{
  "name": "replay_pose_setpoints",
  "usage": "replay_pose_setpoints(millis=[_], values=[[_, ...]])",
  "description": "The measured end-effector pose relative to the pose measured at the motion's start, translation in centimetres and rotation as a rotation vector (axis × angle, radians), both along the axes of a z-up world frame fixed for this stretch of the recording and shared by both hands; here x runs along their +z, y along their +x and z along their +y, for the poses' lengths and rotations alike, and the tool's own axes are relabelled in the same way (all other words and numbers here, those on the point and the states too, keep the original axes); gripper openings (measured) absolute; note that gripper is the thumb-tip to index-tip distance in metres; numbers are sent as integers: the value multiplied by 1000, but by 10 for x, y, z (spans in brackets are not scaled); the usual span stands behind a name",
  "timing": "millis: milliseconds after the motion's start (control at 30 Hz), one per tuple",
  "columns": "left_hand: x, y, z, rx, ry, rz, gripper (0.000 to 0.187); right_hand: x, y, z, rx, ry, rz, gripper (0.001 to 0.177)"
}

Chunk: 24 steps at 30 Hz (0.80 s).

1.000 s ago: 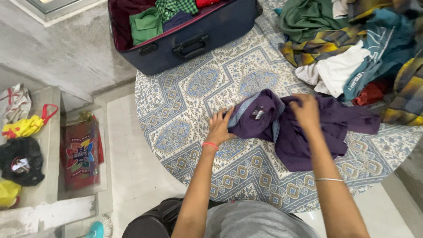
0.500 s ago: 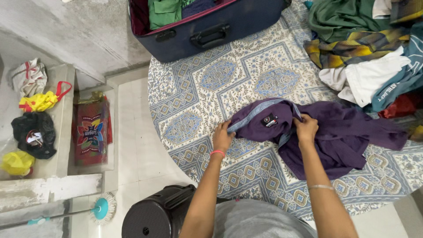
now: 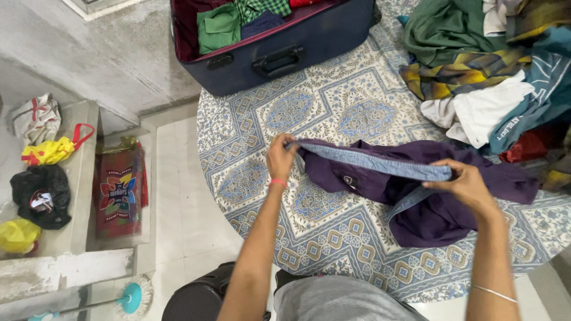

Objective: The person folds a blue sweater and a purple collared shirt by hand, then places the folded items into an open suitcase.

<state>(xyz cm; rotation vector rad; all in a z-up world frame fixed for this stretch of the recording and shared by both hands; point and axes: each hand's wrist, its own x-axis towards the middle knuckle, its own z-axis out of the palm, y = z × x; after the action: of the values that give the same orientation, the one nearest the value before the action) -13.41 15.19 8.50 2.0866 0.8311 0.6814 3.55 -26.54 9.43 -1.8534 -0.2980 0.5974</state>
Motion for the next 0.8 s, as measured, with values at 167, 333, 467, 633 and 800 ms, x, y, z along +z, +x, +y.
replay_pose_setpoints(millis=[167, 333, 467, 633, 800], values=[[46, 17, 14, -161, 234, -16, 20, 36, 10, -21, 155, -30, 1, 39], [62, 13, 6, -209, 290, -13, 19, 55, 3, -20, -55, -44, -79, 31], [68, 0, 0, -287, 264, 10, 35, 55, 8, -15, -90, 75, -407, 25], [46, -9, 15, -536, 533, 44, 23, 64, 15, -23, -86, 284, -311, 24], [9, -4, 44, -547, 211, 237, 35, 47, 39, -23, -108, 147, -243, 18]])
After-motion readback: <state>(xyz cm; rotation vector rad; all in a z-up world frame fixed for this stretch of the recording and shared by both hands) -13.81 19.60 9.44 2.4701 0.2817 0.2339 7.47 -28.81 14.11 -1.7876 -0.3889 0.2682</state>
